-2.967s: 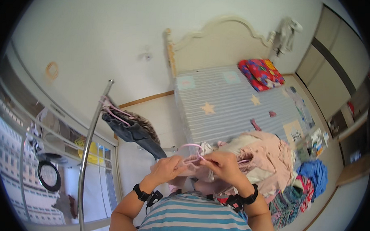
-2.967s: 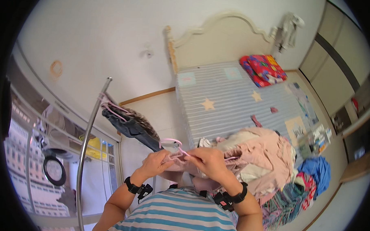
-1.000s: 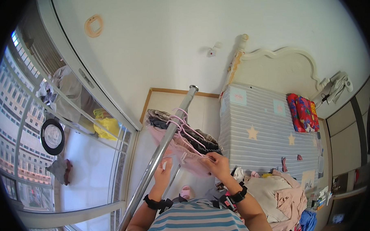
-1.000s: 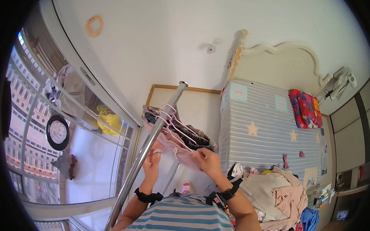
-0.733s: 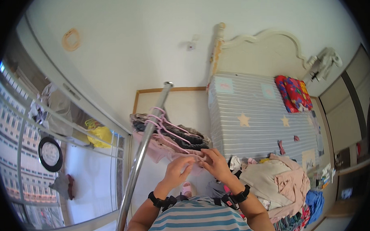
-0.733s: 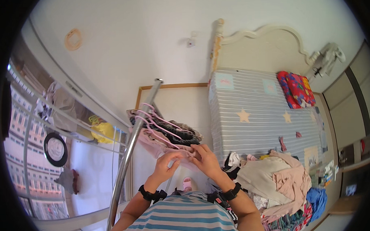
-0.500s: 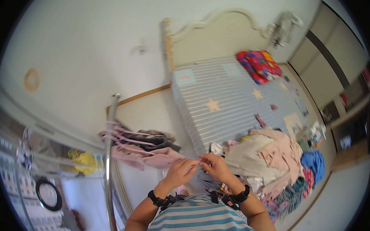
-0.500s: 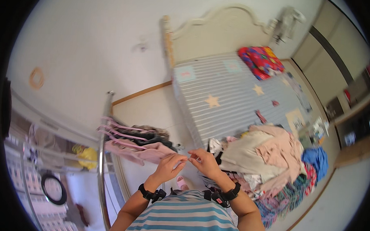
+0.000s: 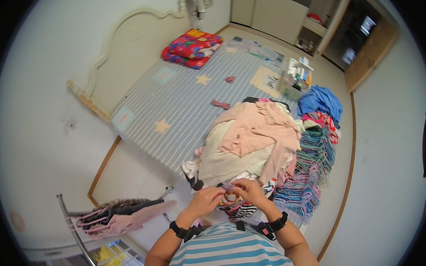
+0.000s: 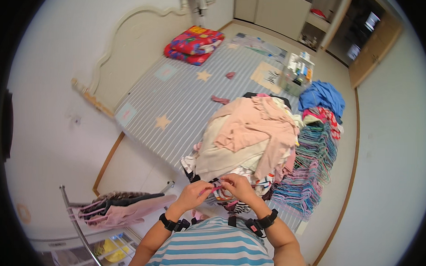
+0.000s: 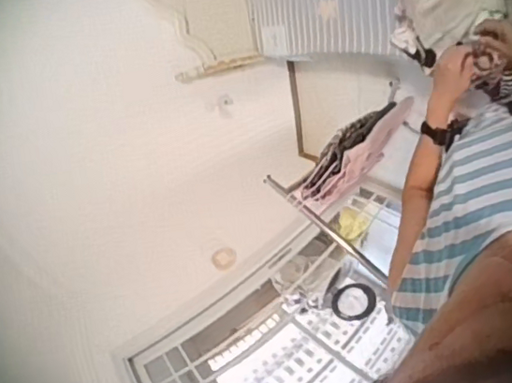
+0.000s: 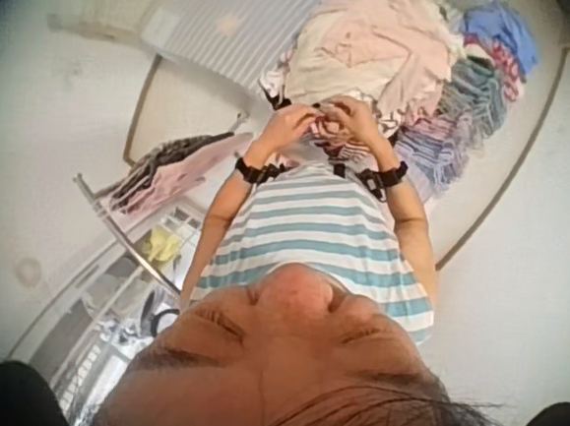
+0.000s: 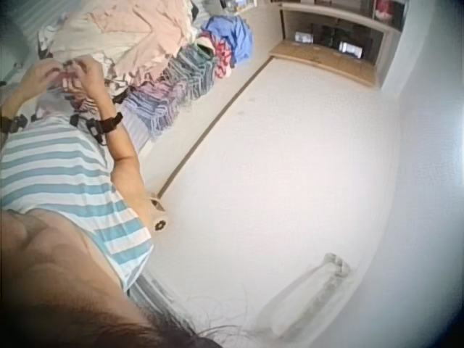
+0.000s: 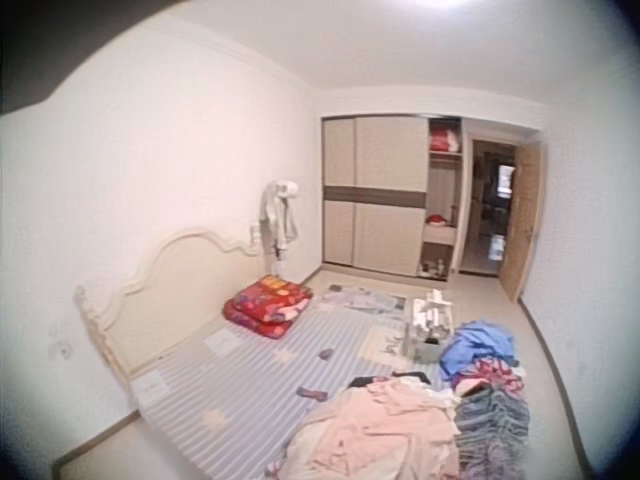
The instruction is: The person picks up clothes from a pile on the bed, places them on hangers, and hangs them on a drying rack. They handle various garments including pants, shirts, and dresses, repeating the process of selecting, hanging, and placing them on the rack.
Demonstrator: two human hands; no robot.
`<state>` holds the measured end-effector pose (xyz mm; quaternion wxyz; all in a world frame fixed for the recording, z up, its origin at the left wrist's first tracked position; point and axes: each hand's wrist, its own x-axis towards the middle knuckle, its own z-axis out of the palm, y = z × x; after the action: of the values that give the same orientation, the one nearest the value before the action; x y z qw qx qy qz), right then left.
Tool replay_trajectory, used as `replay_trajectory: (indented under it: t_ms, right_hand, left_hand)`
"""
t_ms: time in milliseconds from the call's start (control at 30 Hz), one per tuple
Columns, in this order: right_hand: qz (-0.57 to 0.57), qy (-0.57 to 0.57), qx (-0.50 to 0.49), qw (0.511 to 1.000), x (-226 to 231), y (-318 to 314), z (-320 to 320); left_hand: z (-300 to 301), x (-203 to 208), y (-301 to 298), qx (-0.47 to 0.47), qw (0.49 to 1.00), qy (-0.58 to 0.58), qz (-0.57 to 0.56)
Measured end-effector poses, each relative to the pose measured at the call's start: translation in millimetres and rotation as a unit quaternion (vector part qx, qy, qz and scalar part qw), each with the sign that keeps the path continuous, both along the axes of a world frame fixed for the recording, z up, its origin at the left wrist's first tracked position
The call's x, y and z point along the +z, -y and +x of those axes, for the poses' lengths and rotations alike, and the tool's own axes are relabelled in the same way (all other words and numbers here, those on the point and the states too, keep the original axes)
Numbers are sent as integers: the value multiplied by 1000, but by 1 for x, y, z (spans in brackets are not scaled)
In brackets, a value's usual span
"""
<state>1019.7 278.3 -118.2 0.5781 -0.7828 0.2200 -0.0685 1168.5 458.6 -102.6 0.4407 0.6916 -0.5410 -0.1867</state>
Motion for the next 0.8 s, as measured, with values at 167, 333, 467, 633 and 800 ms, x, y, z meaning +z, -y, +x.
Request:
replay_trajectory:
  t_ms: [167,333,467,633,800]
  right_hand:
    - [-4,6,-70,998,-11,65,-49]
    - [29,21,-115,993,-32,117,-77]
    - [43,1,-145,989,-39,140,-85]
    - [39,22,-177,983,-61,162,-83]
    - [-16,-15,-219,976,-35,194,-75]
  left_hand:
    - [-31,-12,70,-56,998,2,27]
    - [-46,-21,120,-88,993,-15,81]
    - [-41,-20,144,-116,987,7,108]
    - [-10,-18,184,-124,983,23,132]
    - [32,-40,241,-86,986,124,71]
